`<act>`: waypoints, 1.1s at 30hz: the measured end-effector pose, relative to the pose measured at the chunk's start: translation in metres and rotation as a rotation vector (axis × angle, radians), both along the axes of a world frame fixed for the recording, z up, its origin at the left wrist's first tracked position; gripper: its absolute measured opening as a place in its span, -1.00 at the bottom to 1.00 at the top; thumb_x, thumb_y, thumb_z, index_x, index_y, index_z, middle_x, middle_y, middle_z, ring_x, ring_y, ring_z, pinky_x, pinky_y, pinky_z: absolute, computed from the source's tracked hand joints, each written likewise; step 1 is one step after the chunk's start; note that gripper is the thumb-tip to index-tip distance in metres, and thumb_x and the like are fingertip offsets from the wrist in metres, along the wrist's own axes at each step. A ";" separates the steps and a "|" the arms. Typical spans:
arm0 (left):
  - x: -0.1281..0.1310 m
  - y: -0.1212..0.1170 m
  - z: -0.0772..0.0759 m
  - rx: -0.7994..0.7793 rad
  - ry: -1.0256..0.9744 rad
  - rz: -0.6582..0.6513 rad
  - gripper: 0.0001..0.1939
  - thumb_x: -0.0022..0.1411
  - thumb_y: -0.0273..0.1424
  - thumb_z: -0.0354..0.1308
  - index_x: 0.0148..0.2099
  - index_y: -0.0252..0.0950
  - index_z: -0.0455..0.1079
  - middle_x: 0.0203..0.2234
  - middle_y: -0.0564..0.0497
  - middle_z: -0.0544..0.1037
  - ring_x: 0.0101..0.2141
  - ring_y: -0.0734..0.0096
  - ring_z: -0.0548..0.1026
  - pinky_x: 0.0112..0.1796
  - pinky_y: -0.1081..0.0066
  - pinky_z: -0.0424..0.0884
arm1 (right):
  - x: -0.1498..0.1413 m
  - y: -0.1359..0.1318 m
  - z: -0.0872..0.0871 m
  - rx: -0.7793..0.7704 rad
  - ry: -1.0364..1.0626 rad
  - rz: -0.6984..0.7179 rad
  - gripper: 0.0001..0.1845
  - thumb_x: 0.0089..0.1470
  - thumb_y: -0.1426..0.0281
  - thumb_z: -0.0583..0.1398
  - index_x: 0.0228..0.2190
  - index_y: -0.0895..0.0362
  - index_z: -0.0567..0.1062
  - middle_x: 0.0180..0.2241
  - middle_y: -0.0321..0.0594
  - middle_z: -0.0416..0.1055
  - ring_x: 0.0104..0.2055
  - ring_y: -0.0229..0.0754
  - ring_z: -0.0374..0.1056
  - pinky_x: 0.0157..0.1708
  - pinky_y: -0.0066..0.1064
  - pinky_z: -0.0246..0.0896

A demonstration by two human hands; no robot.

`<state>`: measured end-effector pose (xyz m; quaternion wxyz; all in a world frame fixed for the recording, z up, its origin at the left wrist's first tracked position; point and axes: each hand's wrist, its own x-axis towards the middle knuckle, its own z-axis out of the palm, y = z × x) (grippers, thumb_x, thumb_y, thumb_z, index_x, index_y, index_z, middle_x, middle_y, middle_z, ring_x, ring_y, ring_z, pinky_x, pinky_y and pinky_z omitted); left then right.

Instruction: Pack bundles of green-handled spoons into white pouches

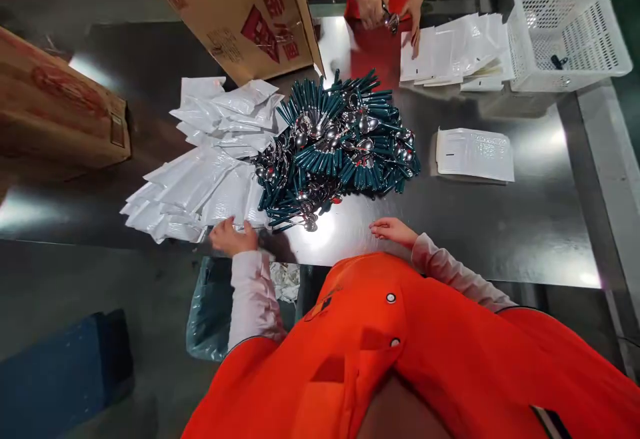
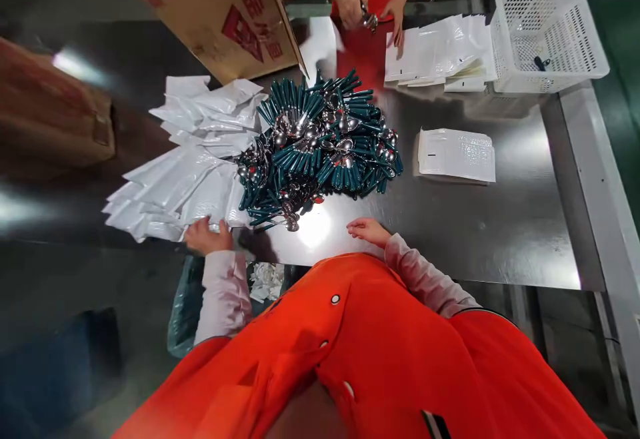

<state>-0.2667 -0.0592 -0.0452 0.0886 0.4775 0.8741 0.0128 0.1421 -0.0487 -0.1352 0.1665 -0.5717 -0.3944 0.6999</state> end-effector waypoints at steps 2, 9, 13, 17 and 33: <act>0.032 0.045 -0.007 0.148 -0.058 -0.082 -0.50 0.31 -0.22 -0.02 0.17 -0.35 0.43 0.14 -0.30 0.47 0.20 -0.08 0.32 0.16 -0.02 0.18 | 0.000 -0.002 -0.002 0.018 0.010 0.009 -0.78 -0.14 0.32 0.43 -0.38 0.12 0.65 -0.38 -0.22 0.59 -0.36 -0.23 0.44 -0.31 -0.42 0.35; 0.146 0.187 -0.004 -0.056 -0.120 -0.442 -0.56 0.33 -0.13 0.10 0.04 -0.33 0.56 -0.03 -0.25 0.60 0.04 -0.02 0.49 0.08 0.17 0.34 | 0.012 -0.029 -0.018 -0.002 0.062 -0.134 -0.66 -0.18 0.21 0.44 -0.33 0.12 0.63 -0.36 -0.21 0.59 -0.33 -0.18 0.47 -0.24 -0.33 0.39; 0.191 0.218 -0.007 -0.235 0.015 -0.459 -0.35 0.21 0.05 0.21 0.05 -0.45 0.54 0.01 -0.39 0.56 0.06 -0.19 0.46 0.03 0.09 0.37 | 0.022 -0.042 -0.025 -0.042 0.063 -0.221 -0.63 -0.20 0.17 0.44 -0.34 0.11 0.63 -0.35 -0.20 0.60 -0.29 -0.15 0.49 -0.21 -0.32 0.40; 0.204 0.234 -0.014 -0.208 0.109 -0.467 -0.41 0.25 -0.13 0.23 0.15 -0.49 0.46 0.14 -0.43 0.45 0.16 -0.20 0.35 0.08 0.06 0.33 | 0.027 -0.045 -0.029 -0.026 0.051 -0.228 -0.63 -0.19 0.15 0.44 -0.33 0.10 0.63 -0.35 -0.18 0.60 -0.29 -0.14 0.49 -0.19 -0.28 0.41; 0.250 0.299 -0.035 -0.257 0.009 -0.665 -0.53 0.20 -0.41 0.24 0.13 -0.51 0.47 0.15 -0.44 0.45 0.23 -0.11 0.29 0.17 0.07 0.21 | 0.047 -0.052 -0.033 0.024 0.004 -0.317 -0.67 -0.17 0.18 0.41 -0.37 0.11 0.60 -0.41 -0.19 0.57 -0.36 -0.14 0.47 -0.26 -0.29 0.40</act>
